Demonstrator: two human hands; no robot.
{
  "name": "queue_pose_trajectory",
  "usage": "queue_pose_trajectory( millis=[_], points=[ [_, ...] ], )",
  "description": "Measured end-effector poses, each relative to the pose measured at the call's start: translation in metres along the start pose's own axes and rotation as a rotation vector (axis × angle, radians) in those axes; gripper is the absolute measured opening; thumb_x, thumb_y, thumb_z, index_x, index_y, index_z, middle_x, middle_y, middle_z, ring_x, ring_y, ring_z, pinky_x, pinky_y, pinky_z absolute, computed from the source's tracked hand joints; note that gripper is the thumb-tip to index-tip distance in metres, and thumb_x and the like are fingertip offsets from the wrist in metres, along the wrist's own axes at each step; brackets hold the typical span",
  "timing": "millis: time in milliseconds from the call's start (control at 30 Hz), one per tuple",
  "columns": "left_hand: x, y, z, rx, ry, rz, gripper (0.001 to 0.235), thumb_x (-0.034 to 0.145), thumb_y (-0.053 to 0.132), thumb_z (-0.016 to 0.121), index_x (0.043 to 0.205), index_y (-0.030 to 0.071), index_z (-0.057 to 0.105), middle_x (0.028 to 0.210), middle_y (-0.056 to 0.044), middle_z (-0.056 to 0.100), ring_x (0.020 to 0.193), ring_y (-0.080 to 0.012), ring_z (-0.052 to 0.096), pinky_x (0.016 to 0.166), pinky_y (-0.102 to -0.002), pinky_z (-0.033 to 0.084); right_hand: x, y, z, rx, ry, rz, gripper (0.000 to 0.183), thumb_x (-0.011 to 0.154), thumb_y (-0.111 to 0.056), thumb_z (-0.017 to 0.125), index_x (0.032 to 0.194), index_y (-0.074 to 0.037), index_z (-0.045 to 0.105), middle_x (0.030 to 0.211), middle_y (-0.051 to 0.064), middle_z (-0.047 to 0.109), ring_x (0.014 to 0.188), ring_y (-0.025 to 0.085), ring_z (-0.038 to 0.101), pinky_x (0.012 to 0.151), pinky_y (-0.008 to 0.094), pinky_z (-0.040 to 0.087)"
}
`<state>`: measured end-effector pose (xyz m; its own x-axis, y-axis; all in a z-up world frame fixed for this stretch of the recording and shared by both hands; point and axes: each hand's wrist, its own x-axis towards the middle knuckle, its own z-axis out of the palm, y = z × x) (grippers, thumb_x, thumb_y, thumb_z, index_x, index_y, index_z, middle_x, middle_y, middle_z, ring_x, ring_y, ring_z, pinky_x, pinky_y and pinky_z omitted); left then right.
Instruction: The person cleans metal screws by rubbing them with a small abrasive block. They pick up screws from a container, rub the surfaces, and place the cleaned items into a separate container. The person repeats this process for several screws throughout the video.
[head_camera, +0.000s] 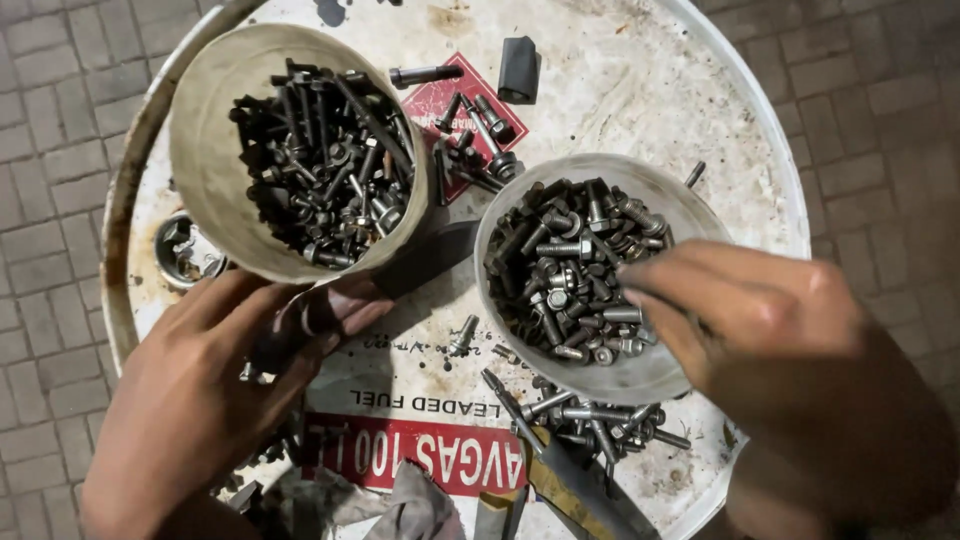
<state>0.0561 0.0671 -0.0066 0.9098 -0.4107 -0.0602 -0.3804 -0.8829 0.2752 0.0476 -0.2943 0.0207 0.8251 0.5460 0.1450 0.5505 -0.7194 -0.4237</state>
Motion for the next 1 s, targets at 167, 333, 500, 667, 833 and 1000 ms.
queue_pose_trajectory(
  millis=[167, 333, 500, 667, 833, 1000],
  points=[
    [0.0, 0.007, 0.002, -0.004, 0.059, 0.021, 0.038, 0.081, 0.019, 0.079, 0.116, 0.011, 0.069, 0.11, -0.008, 0.069, 0.09, -0.0314, 0.067, 0.075, -0.046, 0.056, -0.009, 0.01, 0.011, 0.006, 0.01, 0.026, 0.033, 0.079, -0.01, 0.082, 0.108, 0.001, 0.073, 0.099, 0.017, 0.077, 0.087, 0.025, 0.076, 0.079, 0.033, 0.064],
    [0.0, 0.003, 0.005, -0.018, -0.003, 0.068, 0.043, 0.077, 0.024, 0.08, 0.114, 0.005, 0.068, 0.113, -0.012, 0.07, 0.097, -0.0343, 0.067, 0.085, -0.048, 0.055, 0.0, 0.009, 0.014, 0.104, -0.012, -0.016, 0.052, 0.082, -0.007, 0.081, 0.126, -0.003, 0.053, 0.104, 0.013, 0.072, 0.087, 0.023, 0.073, 0.079, 0.033, 0.061],
    [-0.001, 0.001, 0.012, 0.046, -0.057, -0.023, 0.044, 0.078, 0.024, 0.078, 0.118, 0.011, 0.064, 0.109, -0.008, 0.066, 0.09, -0.0335, 0.065, 0.077, -0.047, 0.054, 0.011, 0.009, 0.023, 0.061, -0.186, 0.046, 0.046, 0.082, -0.01, 0.074, 0.126, 0.001, 0.068, 0.109, 0.014, 0.076, 0.089, 0.025, 0.074, 0.077, 0.036, 0.062],
    [-0.003, 0.0, 0.015, 0.091, -0.142, -0.127, 0.065, 0.069, 0.023, 0.078, 0.131, 0.016, 0.06, 0.118, -0.007, 0.066, 0.087, -0.0394, 0.067, 0.072, -0.051, 0.056, 0.021, 0.003, 0.033, 0.009, -0.177, 0.026, 0.051, 0.088, 0.003, 0.061, 0.138, -0.006, 0.061, 0.103, 0.013, 0.073, 0.07, 0.02, 0.074, 0.047, 0.032, 0.066],
    [0.0, 0.004, 0.013, 0.061, -0.123, -0.109, 0.061, 0.072, 0.021, 0.077, 0.13, 0.013, 0.059, 0.115, -0.01, 0.063, 0.084, -0.0412, 0.065, 0.071, -0.05, 0.053, 0.024, 0.009, 0.045, -0.086, -0.058, -0.051, 0.039, 0.095, -0.004, 0.065, 0.134, -0.008, 0.068, 0.107, 0.014, 0.074, 0.076, 0.019, 0.076, 0.052, 0.034, 0.069],
    [-0.002, 0.002, 0.015, 0.085, -0.214, -0.153, 0.069, 0.071, 0.027, 0.078, 0.135, 0.014, 0.054, 0.115, -0.008, 0.064, 0.092, -0.0381, 0.066, 0.075, -0.052, 0.056, 0.024, 0.001, 0.044, 0.233, -0.404, 0.444, 0.044, 0.092, -0.026, 0.063, 0.134, -0.036, 0.071, 0.053, -0.012, 0.055, 0.036, 0.009, 0.052, 0.03, 0.028, 0.054]
  ],
)
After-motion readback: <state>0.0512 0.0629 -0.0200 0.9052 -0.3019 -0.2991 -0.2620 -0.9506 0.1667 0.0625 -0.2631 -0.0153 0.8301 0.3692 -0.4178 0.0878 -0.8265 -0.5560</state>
